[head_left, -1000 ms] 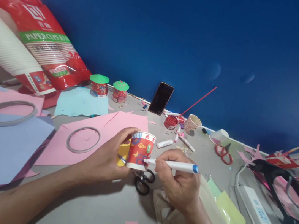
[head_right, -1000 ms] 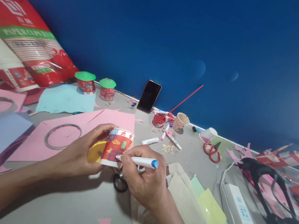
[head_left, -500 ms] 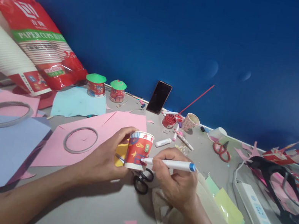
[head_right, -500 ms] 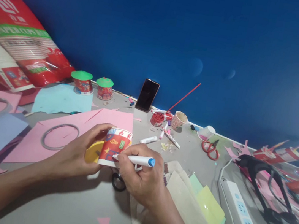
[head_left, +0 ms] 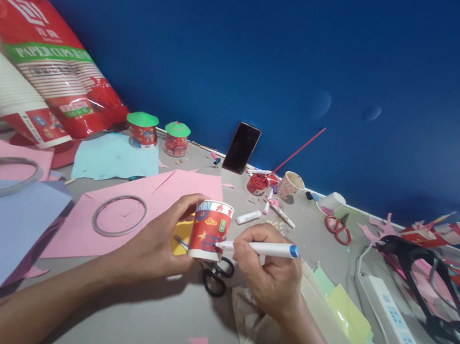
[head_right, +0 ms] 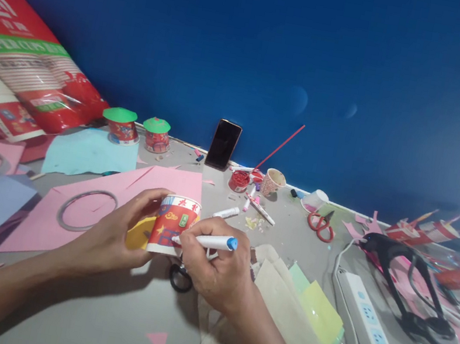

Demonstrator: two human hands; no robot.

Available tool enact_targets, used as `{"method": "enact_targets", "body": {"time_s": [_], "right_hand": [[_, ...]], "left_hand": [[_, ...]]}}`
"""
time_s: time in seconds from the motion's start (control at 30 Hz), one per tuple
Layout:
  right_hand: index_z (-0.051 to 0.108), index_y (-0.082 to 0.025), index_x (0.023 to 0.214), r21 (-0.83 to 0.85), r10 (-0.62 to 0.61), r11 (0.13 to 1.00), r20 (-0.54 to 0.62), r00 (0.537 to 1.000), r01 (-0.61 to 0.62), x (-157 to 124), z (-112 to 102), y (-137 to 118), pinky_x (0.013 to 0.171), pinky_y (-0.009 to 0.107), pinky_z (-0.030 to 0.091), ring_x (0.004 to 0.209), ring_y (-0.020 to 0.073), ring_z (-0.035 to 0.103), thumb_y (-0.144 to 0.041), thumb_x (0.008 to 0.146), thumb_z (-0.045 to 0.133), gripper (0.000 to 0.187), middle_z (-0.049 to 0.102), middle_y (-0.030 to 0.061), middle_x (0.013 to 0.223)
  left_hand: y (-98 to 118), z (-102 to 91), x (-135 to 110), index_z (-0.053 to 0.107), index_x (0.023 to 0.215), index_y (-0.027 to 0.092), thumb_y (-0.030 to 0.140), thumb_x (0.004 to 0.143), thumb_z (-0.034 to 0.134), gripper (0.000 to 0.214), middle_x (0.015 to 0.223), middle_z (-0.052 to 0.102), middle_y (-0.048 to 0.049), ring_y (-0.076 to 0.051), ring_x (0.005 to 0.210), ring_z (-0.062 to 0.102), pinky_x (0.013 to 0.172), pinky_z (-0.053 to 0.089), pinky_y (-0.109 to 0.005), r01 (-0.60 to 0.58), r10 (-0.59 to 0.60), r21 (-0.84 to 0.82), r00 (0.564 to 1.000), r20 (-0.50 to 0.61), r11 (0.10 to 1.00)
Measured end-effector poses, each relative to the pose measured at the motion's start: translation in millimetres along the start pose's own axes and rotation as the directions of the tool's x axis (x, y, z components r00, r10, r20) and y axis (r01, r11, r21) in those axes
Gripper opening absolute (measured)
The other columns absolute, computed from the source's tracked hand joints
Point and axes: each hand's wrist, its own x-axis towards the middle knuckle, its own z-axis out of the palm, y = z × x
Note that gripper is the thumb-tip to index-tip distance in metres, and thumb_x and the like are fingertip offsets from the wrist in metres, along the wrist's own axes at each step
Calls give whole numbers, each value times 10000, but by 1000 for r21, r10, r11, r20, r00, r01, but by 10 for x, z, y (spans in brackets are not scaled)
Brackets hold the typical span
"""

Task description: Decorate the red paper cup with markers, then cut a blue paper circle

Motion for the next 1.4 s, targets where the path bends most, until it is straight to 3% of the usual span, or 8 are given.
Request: {"method": "enact_targets", "body": {"time_s": [0.47, 1.03, 1.4], "right_hand": [[692, -233, 749, -37, 67, 997, -24, 997, -68, 0, -17, 10, 522, 222, 558, 524, 140, 688, -201, 957, 664, 212, 752, -6, 636], [712, -220, 781, -29, 3, 1000, -73, 997, -5, -10, -14, 11, 515, 202, 535, 532, 123, 705, -174, 970, 665, 200, 778, -6, 673], [724, -218, 805, -24, -16, 1000, -34, 999, 16, 1, 2, 8, 555, 207, 574, 562, 130, 734, -151, 968, 658, 188, 791, -5, 696]], "left_hand": [[-9, -1, 1, 518, 1489, 280, 291, 808, 813, 742, 1518, 673, -113, -366, 1416, 686, 1142, 617, -451, 27, -27, 10, 1000, 16, 1000], [-14, 3, -3, 518, 1495, 283, 286, 807, 806, 746, 1527, 664, -108, -371, 1422, 676, 1134, 617, -449, 23, -24, 24, 1000, 8, 999], [40, -3, -2, 523, 1461, 266, 296, 804, 788, 709, 1477, 681, -101, -356, 1408, 678, 1140, 600, -446, 29, -30, 25, 999, 30, 999]]}}
